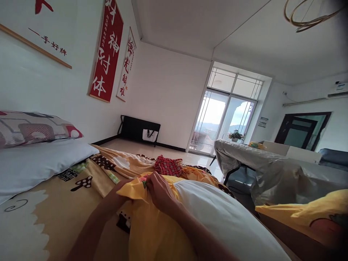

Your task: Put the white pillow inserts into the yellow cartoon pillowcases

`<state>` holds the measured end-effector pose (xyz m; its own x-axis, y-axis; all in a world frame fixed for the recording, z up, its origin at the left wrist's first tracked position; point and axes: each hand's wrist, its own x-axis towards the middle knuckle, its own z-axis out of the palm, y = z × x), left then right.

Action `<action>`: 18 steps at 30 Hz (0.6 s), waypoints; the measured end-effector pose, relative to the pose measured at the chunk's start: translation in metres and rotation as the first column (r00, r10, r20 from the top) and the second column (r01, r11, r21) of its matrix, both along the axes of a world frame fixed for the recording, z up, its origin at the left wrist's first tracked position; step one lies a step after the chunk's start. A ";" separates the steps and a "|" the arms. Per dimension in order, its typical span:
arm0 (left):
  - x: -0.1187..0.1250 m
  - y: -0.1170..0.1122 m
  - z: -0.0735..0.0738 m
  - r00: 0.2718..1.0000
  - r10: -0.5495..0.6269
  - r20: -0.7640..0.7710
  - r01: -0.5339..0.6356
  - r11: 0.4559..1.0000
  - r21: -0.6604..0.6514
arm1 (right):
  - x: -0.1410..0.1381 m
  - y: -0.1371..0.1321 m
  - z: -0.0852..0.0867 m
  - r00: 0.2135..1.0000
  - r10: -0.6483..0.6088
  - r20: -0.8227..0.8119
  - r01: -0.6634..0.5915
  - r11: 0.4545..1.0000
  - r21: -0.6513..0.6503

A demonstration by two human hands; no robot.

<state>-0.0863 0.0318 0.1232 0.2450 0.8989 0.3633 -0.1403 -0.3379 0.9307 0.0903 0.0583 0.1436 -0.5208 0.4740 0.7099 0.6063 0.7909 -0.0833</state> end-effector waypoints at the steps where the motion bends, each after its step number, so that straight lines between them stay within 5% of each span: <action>1: 0.001 -0.003 0.001 0.999 -0.036 0.041 0.037 0.999 -0.035 | -0.001 0.000 0.000 1.000 -0.009 -0.003 0.009 1.000 0.016; 8: 0.016 -0.018 0.012 0.996 0.068 0.054 -0.059 0.987 -0.149 | -0.010 -0.003 -0.014 0.998 0.057 -0.032 -0.054 0.996 0.065; 11: 0.017 -0.016 0.016 0.997 0.044 0.070 -0.031 0.984 -0.176 | -0.003 0.004 -0.006 0.979 0.150 -0.141 -0.174 0.968 -0.182; 14: 0.015 -0.015 0.018 0.997 0.023 0.074 -0.006 0.975 -0.220 | 0.010 0.024 0.013 0.943 0.229 -0.242 -0.319 0.831 -0.455; 18: 0.018 -0.015 0.019 0.999 0.021 0.034 -0.013 0.976 -0.216 | 0.015 0.053 0.033 0.964 0.176 -0.199 -0.248 0.865 -0.436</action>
